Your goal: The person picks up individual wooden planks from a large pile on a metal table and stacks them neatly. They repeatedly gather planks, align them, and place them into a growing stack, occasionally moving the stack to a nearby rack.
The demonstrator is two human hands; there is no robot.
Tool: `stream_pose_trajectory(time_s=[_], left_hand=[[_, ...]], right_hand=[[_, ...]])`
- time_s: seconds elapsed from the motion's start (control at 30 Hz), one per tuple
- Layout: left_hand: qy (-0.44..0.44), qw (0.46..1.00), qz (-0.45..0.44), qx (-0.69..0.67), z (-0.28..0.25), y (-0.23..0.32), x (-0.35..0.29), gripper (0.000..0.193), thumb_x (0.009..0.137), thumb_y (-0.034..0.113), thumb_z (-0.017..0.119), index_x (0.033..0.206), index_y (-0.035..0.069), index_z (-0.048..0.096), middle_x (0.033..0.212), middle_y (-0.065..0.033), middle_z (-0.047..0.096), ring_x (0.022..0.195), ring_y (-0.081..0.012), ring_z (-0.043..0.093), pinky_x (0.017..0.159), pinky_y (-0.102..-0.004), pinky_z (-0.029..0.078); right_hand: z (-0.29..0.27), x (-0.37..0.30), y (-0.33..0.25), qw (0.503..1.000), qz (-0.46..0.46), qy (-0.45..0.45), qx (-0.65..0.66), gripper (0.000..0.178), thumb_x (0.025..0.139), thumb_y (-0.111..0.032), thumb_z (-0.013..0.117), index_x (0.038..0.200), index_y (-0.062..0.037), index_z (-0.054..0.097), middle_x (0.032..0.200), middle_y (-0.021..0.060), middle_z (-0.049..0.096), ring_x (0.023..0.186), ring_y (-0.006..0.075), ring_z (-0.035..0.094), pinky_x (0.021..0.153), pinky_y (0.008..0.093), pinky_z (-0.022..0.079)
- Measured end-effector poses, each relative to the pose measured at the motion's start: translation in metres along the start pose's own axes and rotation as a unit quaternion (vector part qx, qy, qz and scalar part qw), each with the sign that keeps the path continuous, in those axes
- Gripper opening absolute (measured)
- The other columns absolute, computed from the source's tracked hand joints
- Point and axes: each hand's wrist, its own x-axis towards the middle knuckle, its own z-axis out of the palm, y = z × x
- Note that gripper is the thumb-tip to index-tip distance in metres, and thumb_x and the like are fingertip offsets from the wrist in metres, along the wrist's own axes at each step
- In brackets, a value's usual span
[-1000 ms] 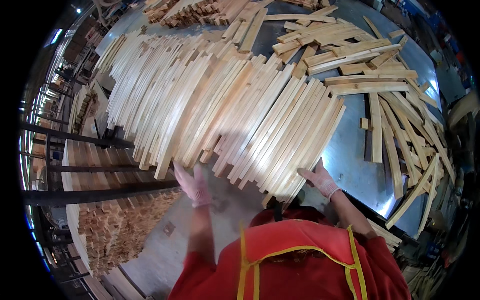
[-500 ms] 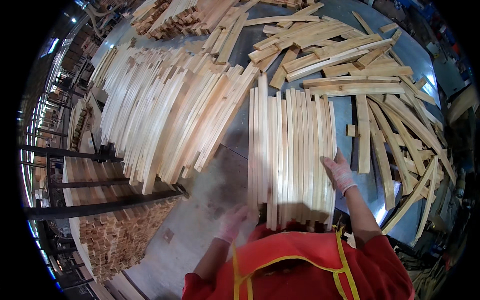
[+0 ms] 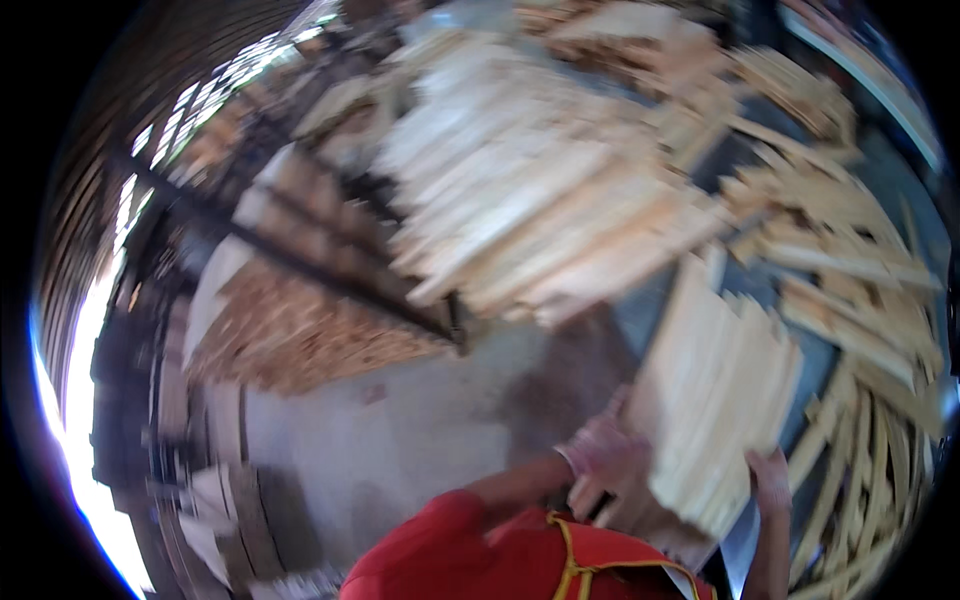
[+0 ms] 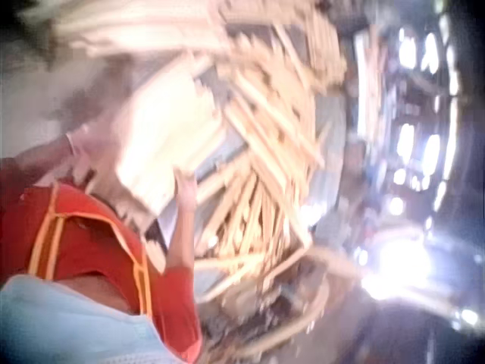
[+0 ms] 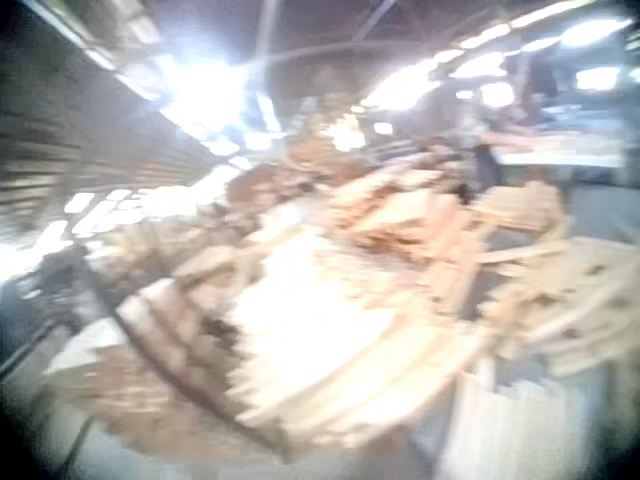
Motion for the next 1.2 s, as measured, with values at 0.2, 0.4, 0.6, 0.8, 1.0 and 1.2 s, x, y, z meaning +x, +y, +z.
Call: stream_pose_trajectory(time_s=[0.2,0.4,0.6,0.8,1.0,1.2], left_hand=[[-0.017,0.995,0.002,-0.099,-0.037,0.001,-0.088,0.119,0.085,0.022,0.084,0.175,0.016,0.006,0.155,-0.023,0.058,0.132,-0.0275,0.063,0.116,-0.0353,0.045],[0.148,0.978,0.123,0.083,-0.103,-0.036,-0.23,0.114,0.083,0.035,0.08,0.174,0.02,0.013,0.127,-0.0263,0.065,0.111,-0.0482,0.068,0.1,-0.0506,0.055],[0.33,0.914,0.212,0.103,-0.191,-0.107,-0.409,0.114,0.079,0.037,0.084,0.172,0.015,0.021,0.12,-0.0248,0.065,0.101,-0.0473,0.069,0.091,-0.0517,0.056],[0.528,0.807,0.242,0.107,-0.256,-0.203,-0.524,0.118,0.073,0.042,0.093,0.168,0.013,0.03,0.126,-0.0256,0.067,0.103,-0.0474,0.071,0.09,-0.0508,0.059],[0.578,0.81,0.096,0.031,-0.316,-0.277,-0.599,0.111,0.075,0.033,0.096,0.161,-0.002,0.037,0.125,-0.0274,0.07,0.11,-0.043,0.073,0.089,-0.0468,0.06],[0.653,0.737,0.068,-0.161,-0.413,-0.29,-0.63,0.112,0.073,0.026,0.097,0.162,0.009,0.031,0.143,-0.0209,0.063,0.125,-0.0354,0.067,0.1,-0.0481,0.057]], right_hand=[[0.002,-0.036,0.074,0.977,-0.133,-0.025,-0.163,0.039,0.096,-0.012,0.07,0.133,0.0018,0.064,0.118,0.0182,0.07,0.112,0.0278,0.065,0.098,0.0412,0.054],[0.113,-0.078,0.057,0.978,-0.179,0.003,-0.11,0.029,0.099,-0.013,0.072,0.124,0.002,0.072,0.108,0.0166,0.072,0.107,0.0256,0.065,0.094,0.0402,0.056],[0.321,-0.173,0.026,0.95,-0.294,-0.075,-0.076,0.028,0.106,-0.02,0.059,0.12,0.0012,0.073,0.112,0.0142,0.074,0.108,0.0308,0.066,0.097,0.0436,0.055],[0.552,-0.261,-0.011,0.919,-0.257,-0.297,0.037,0.078,0.08,-0.024,0.076,0.147,0.0053,0.049,0.119,0.0116,0.071,0.102,0.0228,0.071,0.087,0.0391,0.06],[0.711,-0.254,0.015,0.889,-0.185,-0.416,-0.044,0.075,0.075,-0.023,0.084,0.141,-0.0004,0.058,0.106,0.0054,0.071,0.084,0.0156,0.067,0.066,0.0291,0.054],[0.897,-0.238,0.038,0.837,-0.133,-0.531,-0.013,0.077,0.082,-0.013,0.082,0.151,0.0009,0.051,0.128,0.0091,0.07,0.117,0.0181,0.065,0.101,0.0347,0.053]])
